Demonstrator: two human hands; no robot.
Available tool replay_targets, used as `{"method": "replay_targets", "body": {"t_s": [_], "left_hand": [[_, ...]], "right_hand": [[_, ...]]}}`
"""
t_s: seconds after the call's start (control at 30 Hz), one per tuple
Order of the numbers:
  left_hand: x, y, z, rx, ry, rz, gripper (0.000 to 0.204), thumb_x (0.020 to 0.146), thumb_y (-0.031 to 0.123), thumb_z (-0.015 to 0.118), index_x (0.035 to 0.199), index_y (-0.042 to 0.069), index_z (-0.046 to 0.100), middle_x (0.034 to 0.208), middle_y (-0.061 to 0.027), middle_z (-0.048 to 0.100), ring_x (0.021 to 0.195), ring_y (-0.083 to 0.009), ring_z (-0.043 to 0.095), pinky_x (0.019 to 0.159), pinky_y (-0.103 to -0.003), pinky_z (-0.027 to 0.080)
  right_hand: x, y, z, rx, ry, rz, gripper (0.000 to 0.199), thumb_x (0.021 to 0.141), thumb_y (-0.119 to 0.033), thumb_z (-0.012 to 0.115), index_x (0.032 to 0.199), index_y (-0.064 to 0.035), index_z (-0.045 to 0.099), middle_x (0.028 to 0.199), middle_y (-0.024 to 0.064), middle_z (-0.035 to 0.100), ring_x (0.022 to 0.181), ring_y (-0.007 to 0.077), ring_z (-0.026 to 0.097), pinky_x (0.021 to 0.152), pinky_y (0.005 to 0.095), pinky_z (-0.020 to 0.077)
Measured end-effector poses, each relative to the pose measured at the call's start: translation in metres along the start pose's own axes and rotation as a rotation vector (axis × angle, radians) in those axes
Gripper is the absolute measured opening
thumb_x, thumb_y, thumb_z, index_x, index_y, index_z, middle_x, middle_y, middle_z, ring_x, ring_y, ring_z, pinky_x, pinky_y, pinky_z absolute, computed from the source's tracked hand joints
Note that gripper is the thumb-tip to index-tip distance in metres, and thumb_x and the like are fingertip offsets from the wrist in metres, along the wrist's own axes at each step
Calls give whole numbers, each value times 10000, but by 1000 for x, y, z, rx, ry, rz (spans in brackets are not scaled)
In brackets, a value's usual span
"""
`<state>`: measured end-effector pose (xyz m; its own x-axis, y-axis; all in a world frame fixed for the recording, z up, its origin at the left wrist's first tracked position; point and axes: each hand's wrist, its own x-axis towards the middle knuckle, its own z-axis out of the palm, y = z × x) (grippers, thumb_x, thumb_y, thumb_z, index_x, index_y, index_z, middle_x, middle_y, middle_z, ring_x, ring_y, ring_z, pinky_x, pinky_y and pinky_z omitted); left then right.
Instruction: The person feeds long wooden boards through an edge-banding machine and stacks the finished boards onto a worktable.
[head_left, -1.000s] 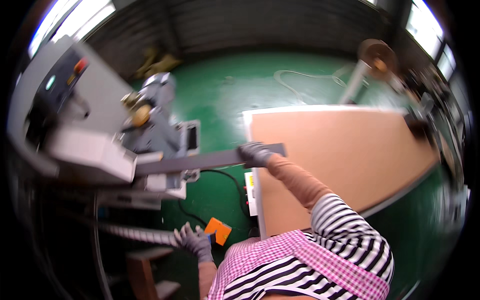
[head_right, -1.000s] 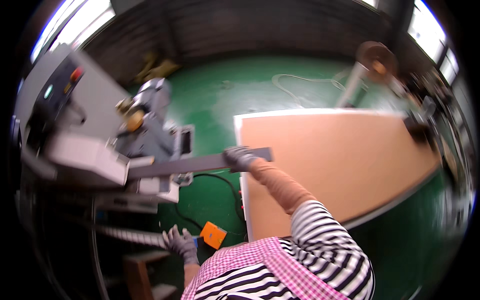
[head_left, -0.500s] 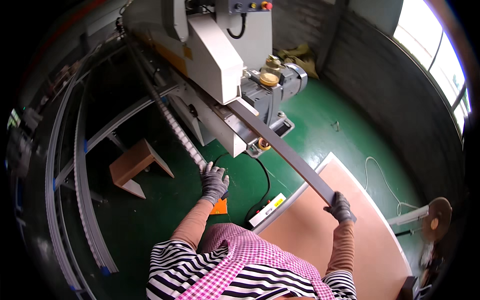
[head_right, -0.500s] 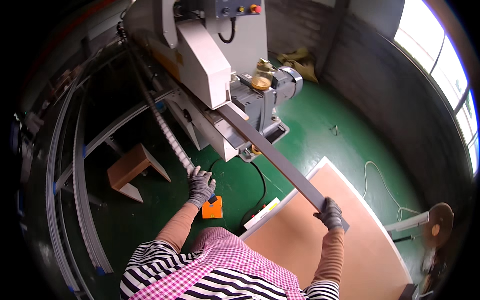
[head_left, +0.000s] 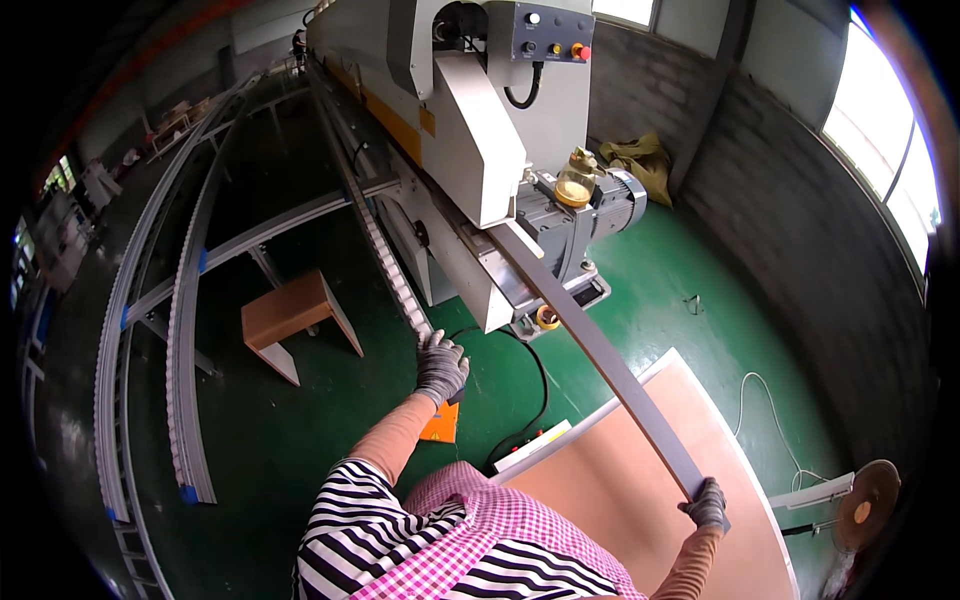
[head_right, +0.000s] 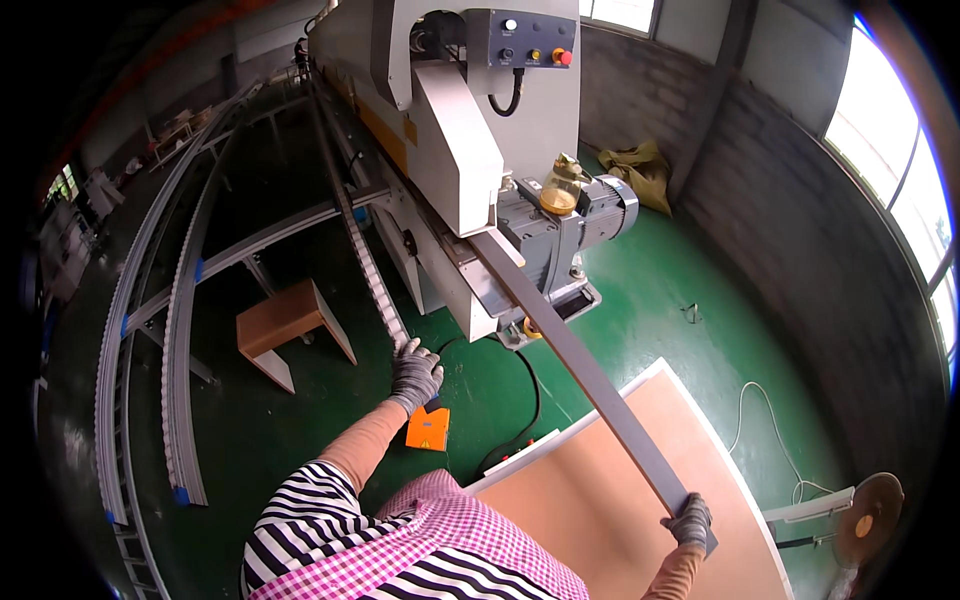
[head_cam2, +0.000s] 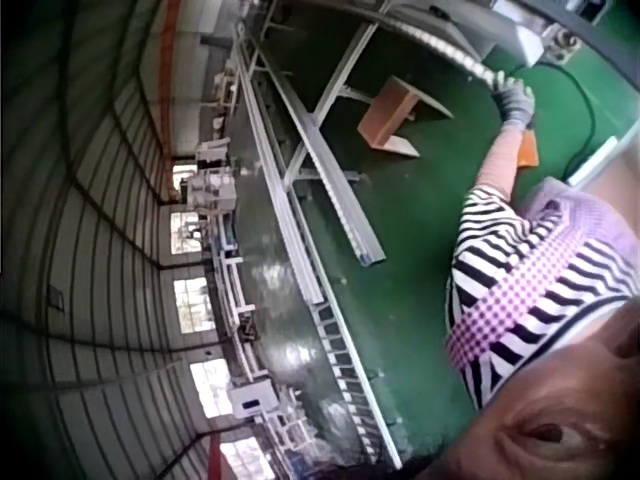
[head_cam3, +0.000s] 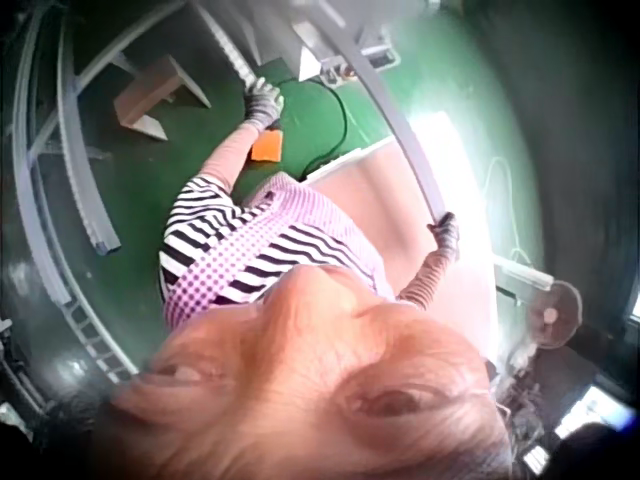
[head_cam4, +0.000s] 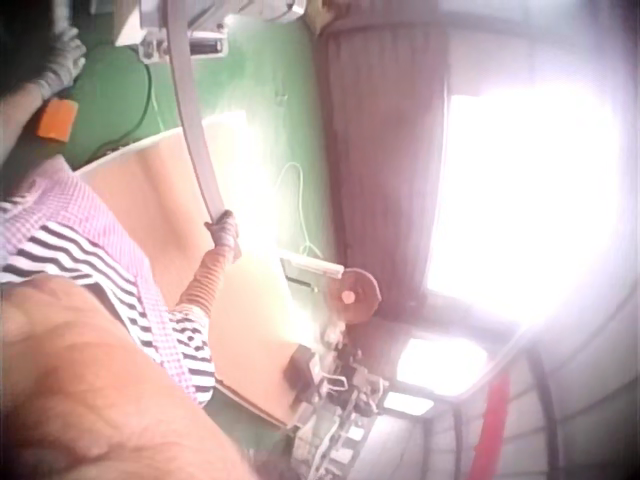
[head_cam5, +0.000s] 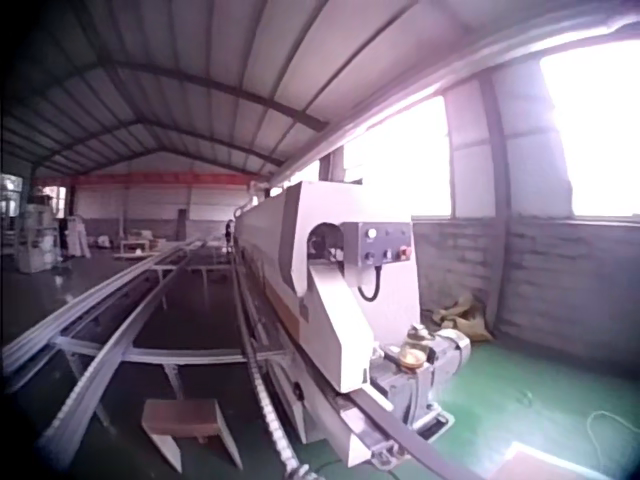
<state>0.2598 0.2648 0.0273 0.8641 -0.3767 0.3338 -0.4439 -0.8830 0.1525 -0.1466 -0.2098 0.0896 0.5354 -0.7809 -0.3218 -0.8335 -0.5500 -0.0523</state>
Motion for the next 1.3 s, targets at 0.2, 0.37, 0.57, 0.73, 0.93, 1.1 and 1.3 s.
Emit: {"method": "replay_targets", "body": {"t_s": [0.2,0.37,0.57,0.73,0.93,1.1,1.3], "left_hand": [[1,1,3,-6,68,29,255,751,324,605,881,119,684,997,-73,627,1197,-302,443,1086,-548,203],[-2,0,-3,-33,66,13,245,745,319,605,870,121,680,1007,-73,625,1208,-294,447,1094,-557,189],[-2,4,-6,-59,50,6,229,743,313,615,861,128,683,1018,-72,623,1214,-291,437,1104,-560,174],[0,6,-3,-104,88,44,257,749,317,609,887,116,689,1012,-72,620,1207,-295,434,1108,-562,169],[-2,1,-7,-109,116,70,278,758,307,606,905,87,691,999,-92,624,1188,-316,441,1109,-561,180],[-3,-2,-6,-118,70,30,285,751,283,642,945,82,700,1052,-95,638,1215,-305,435,1127,-536,165],[-1,-6,-19,-142,97,84,264,747,267,641,912,71,705,1008,-105,650,1192,-313,460,1110,-555,191]], "right_hand": [[24,-38,2,-15,24,-304,1139,460,-448,897,1364,20,386,1212,192,596,1124,308,579,964,360,449],[50,-182,-1,80,104,-529,1065,517,-414,890,1360,-9,381,1192,219,574,1120,359,554,938,413,459],[63,-286,-13,138,61,-547,961,583,-339,876,1336,24,402,1146,221,600,1073,348,586,914,406,474],[65,-284,-17,132,-5,-445,832,607,-318,863,1264,3,466,1133,213,608,1044,350,599,897,407,480],[46,-219,-12,145,150,-460,755,632,-350,839,1231,-24,515,1093,196,628,1051,348,591,925,428,460],[28,-176,-15,181,51,-397,847,590,-349,866,1272,-14,492,1141,198,618,1082,340,584,943,414,455],[21,-108,3,238,28,-288,857,552,-340,888,1259,-31,516,1151,178,620,1100,322,580,975,388,436]]}}
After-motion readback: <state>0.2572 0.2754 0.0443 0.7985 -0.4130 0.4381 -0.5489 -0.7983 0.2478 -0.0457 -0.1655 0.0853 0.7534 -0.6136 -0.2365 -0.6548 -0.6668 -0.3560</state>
